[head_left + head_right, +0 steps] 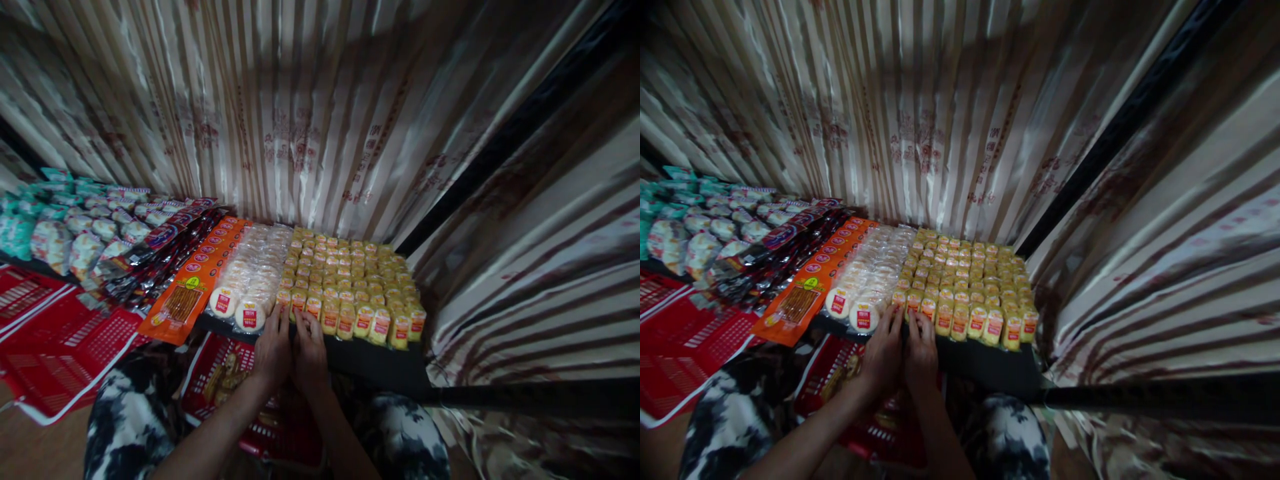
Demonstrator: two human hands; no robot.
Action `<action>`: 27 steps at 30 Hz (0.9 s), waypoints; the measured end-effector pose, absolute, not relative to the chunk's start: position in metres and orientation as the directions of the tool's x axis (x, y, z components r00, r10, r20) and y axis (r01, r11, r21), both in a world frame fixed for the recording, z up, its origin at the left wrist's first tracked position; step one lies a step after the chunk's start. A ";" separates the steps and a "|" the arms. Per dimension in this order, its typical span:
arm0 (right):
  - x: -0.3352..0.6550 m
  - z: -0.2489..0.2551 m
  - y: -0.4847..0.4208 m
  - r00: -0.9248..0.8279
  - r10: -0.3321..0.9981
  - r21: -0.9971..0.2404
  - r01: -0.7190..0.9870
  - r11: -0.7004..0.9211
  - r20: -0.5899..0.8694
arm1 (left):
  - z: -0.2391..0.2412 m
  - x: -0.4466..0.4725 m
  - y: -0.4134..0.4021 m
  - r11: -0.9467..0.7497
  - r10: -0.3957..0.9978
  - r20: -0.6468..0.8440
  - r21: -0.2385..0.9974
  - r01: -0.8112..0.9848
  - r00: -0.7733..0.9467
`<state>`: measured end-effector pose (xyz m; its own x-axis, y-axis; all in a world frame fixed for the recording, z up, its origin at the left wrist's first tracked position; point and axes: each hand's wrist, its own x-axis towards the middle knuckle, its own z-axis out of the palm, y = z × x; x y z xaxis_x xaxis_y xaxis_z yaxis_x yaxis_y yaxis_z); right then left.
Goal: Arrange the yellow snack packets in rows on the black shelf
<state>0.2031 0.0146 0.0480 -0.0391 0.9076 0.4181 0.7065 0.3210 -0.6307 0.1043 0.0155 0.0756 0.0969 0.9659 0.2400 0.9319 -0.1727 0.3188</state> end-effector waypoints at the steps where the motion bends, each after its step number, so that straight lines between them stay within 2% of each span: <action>1: 0.203 0.048 0.015 -0.044 0.909 -0.629 0.708 0.320 0.414 | 0.075 0.103 0.015 -0.182 0.963 0.249 0.322 0.929 0.103; 13: 0.207 0.050 0.017 -0.103 0.862 -0.612 0.662 0.432 0.497 | 0.071 0.083 0.004 -0.393 0.889 0.394 0.394 0.831 0.234; 17: 0.208 0.058 0.001 -0.104 0.844 -0.629 0.621 0.468 0.526 | 0.070 0.073 -0.017 -0.422 0.883 0.407 0.476 0.772 0.232; 20: 0.206 0.054 -0.024 -0.191 0.864 -0.641 0.600 0.479 0.467 | 0.055 0.062 -0.041 -0.417 0.908 0.285 0.539 0.732 0.307; 23: 0.203 0.031 -0.044 -0.337 0.913 -0.622 0.672 0.403 0.228 | 0.030 0.052 -0.059 -0.305 0.929 0.015 0.600 0.739 0.371; 25: 0.200 0.008 -0.048 -0.327 0.944 -0.607 0.743 0.283 0.040 | 0.015 0.050 -0.061 -0.169 0.915 -0.180 0.643 0.747 0.361; 27: 0.197 -0.016 -0.045 -0.238 0.971 -0.626 0.761 0.172 -0.022 | 0.002 0.052 -0.057 -0.045 0.886 -0.324 0.651 0.758 0.331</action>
<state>0.1974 -0.0447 -0.0157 -0.2376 0.9711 -0.0219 0.7609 0.1721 -0.6256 0.0521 -0.0567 0.0019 0.3308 0.8864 -0.3239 0.7578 -0.0450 0.6510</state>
